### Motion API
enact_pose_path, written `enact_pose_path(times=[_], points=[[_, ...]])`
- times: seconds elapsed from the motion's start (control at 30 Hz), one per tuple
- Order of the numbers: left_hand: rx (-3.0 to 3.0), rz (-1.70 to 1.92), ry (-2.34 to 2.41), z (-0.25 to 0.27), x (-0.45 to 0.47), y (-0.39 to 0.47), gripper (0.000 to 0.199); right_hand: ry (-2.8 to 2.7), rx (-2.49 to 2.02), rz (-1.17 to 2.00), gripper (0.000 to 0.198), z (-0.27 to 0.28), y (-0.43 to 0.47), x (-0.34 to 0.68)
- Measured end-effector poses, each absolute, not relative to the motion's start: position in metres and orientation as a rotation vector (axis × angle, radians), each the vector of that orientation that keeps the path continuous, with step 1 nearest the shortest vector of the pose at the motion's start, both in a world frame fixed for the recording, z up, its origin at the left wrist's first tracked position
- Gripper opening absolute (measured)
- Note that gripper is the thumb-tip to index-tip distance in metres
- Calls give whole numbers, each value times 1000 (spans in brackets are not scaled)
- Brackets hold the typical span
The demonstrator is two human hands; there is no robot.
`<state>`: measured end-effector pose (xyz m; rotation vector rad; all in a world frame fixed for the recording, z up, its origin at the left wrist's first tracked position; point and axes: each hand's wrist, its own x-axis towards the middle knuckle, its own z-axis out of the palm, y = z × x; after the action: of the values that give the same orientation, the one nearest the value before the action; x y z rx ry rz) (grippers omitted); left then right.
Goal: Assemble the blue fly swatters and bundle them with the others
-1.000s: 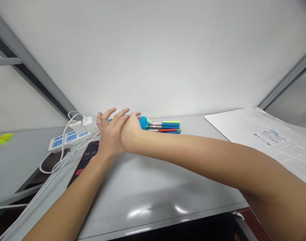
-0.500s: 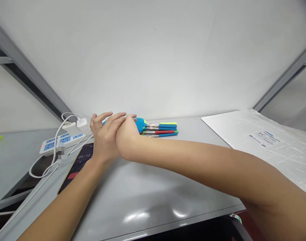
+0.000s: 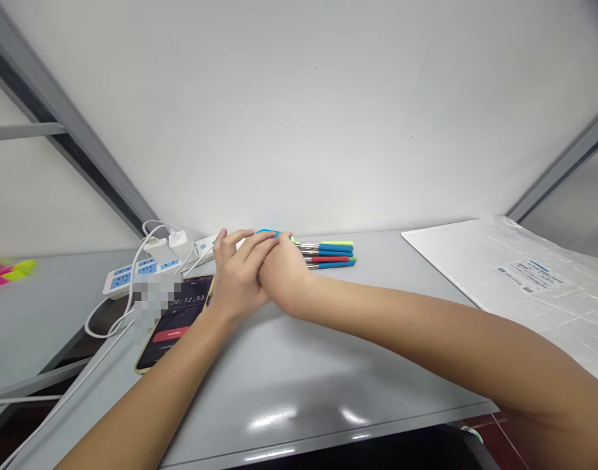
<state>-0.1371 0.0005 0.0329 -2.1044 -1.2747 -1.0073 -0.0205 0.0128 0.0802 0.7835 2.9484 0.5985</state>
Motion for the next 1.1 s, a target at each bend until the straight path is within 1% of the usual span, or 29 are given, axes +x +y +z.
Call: enact_pose_path(times=[0.13, 0.23, 0.33, 0.4, 0.47, 0.57, 0.67, 0.93, 1.1], points=[[-2141, -1031, -1200, 33, -135, -1, 49, 2838, 952, 619, 22, 83, 11, -2], [-2264, -978, -1153, 35, -131, -2, 53, 2889, 995, 630, 21, 77, 19, 20], [-2396, -814, -1148, 37, -123, -6, 46, 2960, 1098, 657, 25, 58, 33, 48], [-2411, -663, -1193, 37, -117, -10, 41, 3022, 1156, 671, 31, 38, 42, 66], [-2399, -540, -1241, 37, -112, -13, 34, 3088, 1174, 666, 33, 14, 50, 81], [-2378, -444, -1282, 33, -110, -17, 29, 3212, 1192, 745, 35, -17, 61, 96], [-2335, -388, -1321, 31, -109, -21, 27, 3218, 1267, 785, 36, -36, 70, 102], [-2303, -337, -1323, 28, -105, -29, 27, 3251, 1357, 559, 28, -44, 80, 102], [-2321, -272, -1359, 22, -106, -29, 26, 3223, 1401, 542, 26, -45, 81, 102]])
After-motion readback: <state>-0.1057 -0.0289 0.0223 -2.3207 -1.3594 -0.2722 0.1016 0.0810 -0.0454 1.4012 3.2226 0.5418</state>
